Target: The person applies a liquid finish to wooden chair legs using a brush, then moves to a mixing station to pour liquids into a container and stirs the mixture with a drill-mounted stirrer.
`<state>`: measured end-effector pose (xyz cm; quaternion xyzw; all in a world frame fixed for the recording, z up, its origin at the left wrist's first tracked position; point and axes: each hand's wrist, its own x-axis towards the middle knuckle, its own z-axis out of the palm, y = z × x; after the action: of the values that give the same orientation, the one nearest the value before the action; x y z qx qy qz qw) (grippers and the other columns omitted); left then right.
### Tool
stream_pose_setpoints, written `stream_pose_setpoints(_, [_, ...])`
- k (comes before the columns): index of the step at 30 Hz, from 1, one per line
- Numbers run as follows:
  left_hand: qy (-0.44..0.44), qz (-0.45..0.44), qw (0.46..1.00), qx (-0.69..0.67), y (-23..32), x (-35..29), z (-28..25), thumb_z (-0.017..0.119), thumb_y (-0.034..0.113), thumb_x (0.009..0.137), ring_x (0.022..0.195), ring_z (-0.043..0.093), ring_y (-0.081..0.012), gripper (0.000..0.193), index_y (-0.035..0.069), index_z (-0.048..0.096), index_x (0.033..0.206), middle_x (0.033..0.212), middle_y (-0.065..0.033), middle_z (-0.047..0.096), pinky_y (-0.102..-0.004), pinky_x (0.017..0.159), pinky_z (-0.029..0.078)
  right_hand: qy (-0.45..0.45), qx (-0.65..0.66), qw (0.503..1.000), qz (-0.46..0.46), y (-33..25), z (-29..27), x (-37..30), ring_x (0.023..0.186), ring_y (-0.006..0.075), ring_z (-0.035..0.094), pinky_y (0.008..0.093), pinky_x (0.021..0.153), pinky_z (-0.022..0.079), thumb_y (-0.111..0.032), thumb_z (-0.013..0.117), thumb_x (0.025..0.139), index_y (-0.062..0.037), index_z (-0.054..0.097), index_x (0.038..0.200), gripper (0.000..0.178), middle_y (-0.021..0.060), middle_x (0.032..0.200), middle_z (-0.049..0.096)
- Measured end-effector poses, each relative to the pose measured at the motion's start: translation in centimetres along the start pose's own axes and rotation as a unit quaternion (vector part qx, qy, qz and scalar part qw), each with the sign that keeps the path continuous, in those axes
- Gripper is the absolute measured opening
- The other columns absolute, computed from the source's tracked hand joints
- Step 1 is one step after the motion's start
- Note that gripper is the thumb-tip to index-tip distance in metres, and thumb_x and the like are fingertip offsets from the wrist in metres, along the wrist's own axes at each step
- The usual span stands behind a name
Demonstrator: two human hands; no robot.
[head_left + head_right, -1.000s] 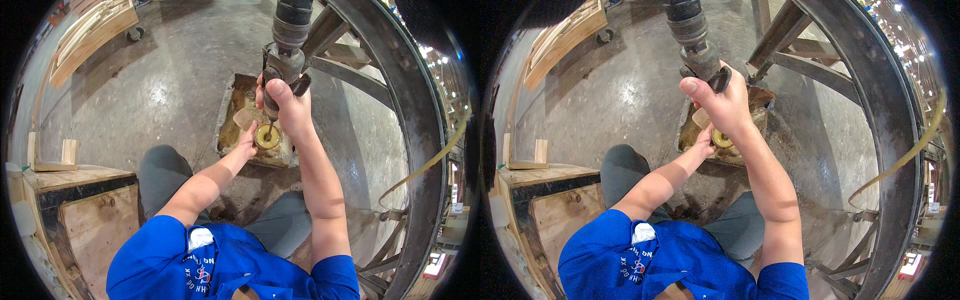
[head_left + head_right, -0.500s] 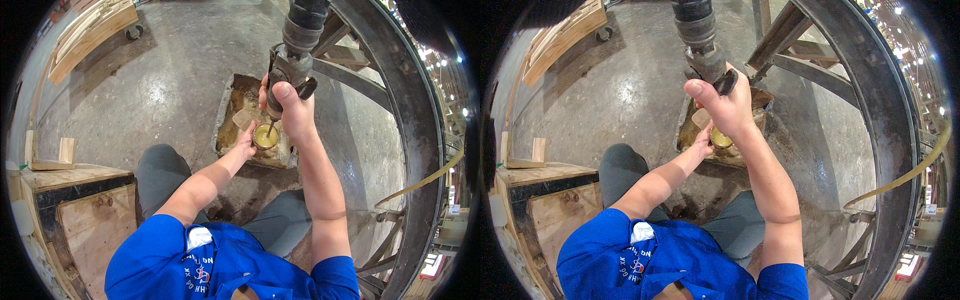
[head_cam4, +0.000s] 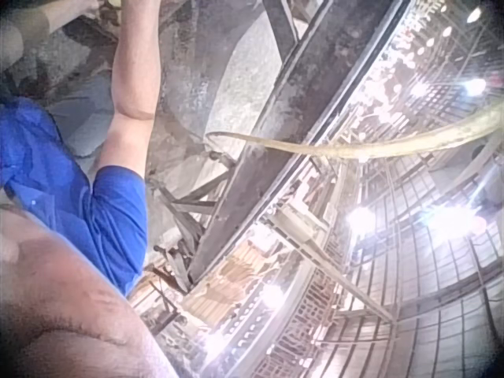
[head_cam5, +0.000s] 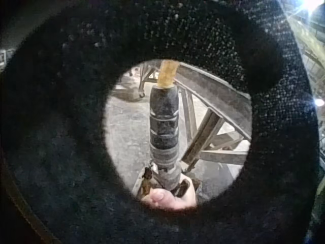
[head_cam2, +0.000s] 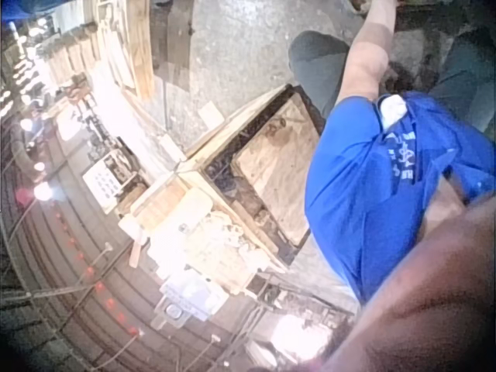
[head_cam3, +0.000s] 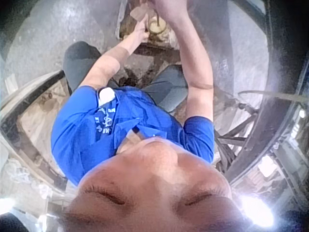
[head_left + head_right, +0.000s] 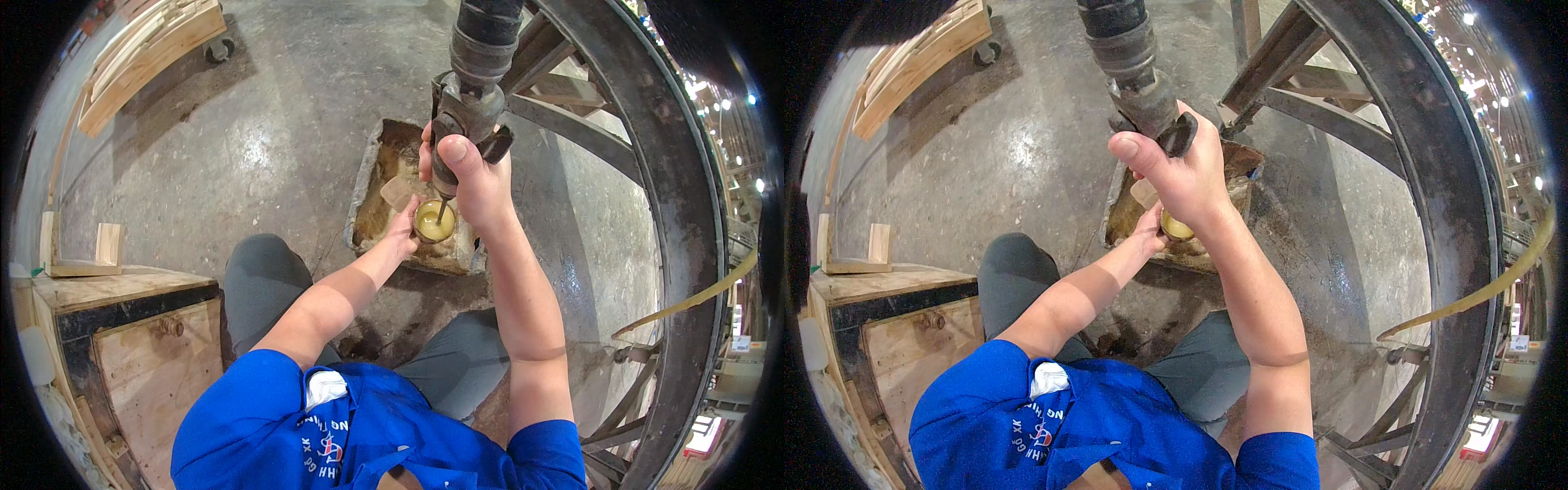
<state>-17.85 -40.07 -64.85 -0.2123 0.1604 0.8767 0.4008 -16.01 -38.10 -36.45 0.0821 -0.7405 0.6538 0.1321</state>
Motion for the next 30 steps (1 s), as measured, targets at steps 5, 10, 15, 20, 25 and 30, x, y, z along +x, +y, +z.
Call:
stream_pose_setpoints(5, [-0.010,-0.005,1.000,0.019,0.2,-0.6,0.3,0.050,0.033,0.091,0.089,0.062,-0.0226,0.028,0.009,0.053,0.105,0.098,-0.0077,0.062,-0.0420,0.076,0.053,-0.012,-0.008,1.000,-0.001,0.1,-0.1,0.1,0.055,0.0125,0.054,0.0250,0.053,0.045,-0.053,0.065,0.073,0.0018,0.056,0.087,0.057,0.0048,0.065,0.056])
stream_pose_setpoints(10, [-0.025,-0.025,0.999,-0.014,0.1,-1.2,1.0,0.049,0.033,0.092,0.090,0.062,-0.0236,0.029,0.008,0.052,0.106,0.099,-0.0091,0.062,-0.0429,0.079,0.052,-0.008,0.006,1.000,0.004,0.2,-0.1,-0.1,0.056,0.0126,0.054,0.0251,0.053,0.045,-0.053,0.065,0.073,0.0022,0.056,0.088,0.058,0.0050,0.066,0.057])
stream_pose_setpoints(15, [-0.030,-0.027,0.999,-0.001,0.3,-1.3,0.8,0.049,0.033,0.091,0.091,0.061,-0.0250,0.030,0.008,0.051,0.107,0.101,-0.0102,0.061,-0.0447,0.080,0.052,-0.005,0.001,1.000,-0.005,-0.4,0.2,-0.2,0.056,0.0126,0.054,0.0255,0.053,0.045,-0.054,0.065,0.073,0.0023,0.056,0.088,0.059,0.0052,0.066,0.057])
stream_pose_setpoints(20, [-0.022,-0.031,0.999,-0.002,0.1,-1.3,0.9,0.049,0.033,0.091,0.092,0.061,-0.0259,0.031,0.007,0.050,0.108,0.101,-0.0114,0.061,-0.0452,0.080,0.052,-0.001,-0.001,1.000,-0.005,-0.4,0.0,-0.4,0.056,0.0127,0.054,0.0258,0.053,0.045,-0.055,0.066,0.072,0.0023,0.056,0.088,0.060,0.0055,0.066,0.057])
stream_pose_setpoints(25, [-0.044,-0.031,0.998,-0.019,0.1,-1.1,0.9,0.048,0.033,0.091,0.093,0.060,-0.0258,0.031,0.007,0.050,0.109,0.100,-0.0109,0.061,-0.0459,0.078,0.053,0.004,0.011,1.000,-0.014,-0.3,-0.3,-0.4,0.056,0.0135,0.055,0.0260,0.053,0.045,-0.056,0.066,0.072,0.0019,0.056,0.088,0.061,0.0059,0.066,0.057])
stream_pose_setpoints(30, [-0.042,-0.016,0.999,0.008,0.1,-1.0,0.5,0.049,0.029,0.091,0.100,0.058,-0.0239,0.033,0.007,0.048,0.116,0.110,-0.0098,0.058,-0.0443,0.085,0.050,0.012,0.015,1.000,-0.011,-0.4,-0.5,-0.5,0.057,0.0141,0.055,0.0266,0.053,0.046,-0.058,0.065,0.071,0.0012,0.055,0.090,0.063,0.0063,0.066,0.056])
